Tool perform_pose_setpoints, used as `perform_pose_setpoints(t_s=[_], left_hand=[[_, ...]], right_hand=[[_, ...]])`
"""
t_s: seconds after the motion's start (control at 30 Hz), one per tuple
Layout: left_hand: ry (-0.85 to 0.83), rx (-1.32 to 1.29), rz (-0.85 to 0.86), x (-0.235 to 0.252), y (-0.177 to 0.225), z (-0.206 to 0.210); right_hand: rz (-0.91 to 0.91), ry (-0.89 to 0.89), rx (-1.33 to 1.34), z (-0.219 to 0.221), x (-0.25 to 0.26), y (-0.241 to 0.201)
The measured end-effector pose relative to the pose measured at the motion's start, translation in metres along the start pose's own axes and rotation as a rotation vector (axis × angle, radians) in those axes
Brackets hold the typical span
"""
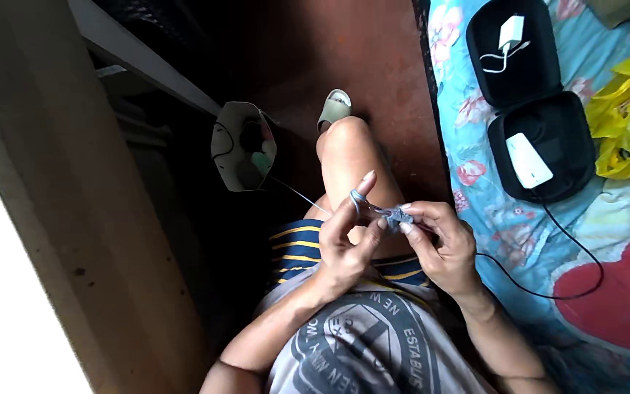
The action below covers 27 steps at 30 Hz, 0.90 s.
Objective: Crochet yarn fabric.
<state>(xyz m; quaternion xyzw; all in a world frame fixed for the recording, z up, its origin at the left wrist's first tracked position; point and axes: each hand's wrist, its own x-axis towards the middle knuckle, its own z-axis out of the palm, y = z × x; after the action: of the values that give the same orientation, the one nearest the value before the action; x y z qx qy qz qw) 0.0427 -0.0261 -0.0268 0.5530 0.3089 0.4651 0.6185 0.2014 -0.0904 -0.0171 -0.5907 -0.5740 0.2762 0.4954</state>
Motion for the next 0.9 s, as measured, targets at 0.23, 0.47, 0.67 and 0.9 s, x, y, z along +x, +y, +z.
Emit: perform_pose_setpoints(t_s=[0.23, 0.47, 0.67, 0.9], left_hand=[[-0.096, -0.174, -0.178, 0.008, 0.006, -0.015], [-0.111, -0.257, -0.244, 0.015, 0.007, -0.023], [-0.135, -0.299, -0.332, 0.016, 0.007, -0.024], [-0.152, -0.084, -0.212, 0.012, 0.009, -0.018]], right_hand=[[-0.305, -0.014, -0.366, -0.016, 0.000, 0.015], [-0.305, -0.088, -0.360, -0.021, 0.001, 0.021], [-0.242, -0.104, -0.255, -0.022, -0.001, 0.025], [-0.179, -0.088, -0.249, -0.018, -0.003, 0.018]])
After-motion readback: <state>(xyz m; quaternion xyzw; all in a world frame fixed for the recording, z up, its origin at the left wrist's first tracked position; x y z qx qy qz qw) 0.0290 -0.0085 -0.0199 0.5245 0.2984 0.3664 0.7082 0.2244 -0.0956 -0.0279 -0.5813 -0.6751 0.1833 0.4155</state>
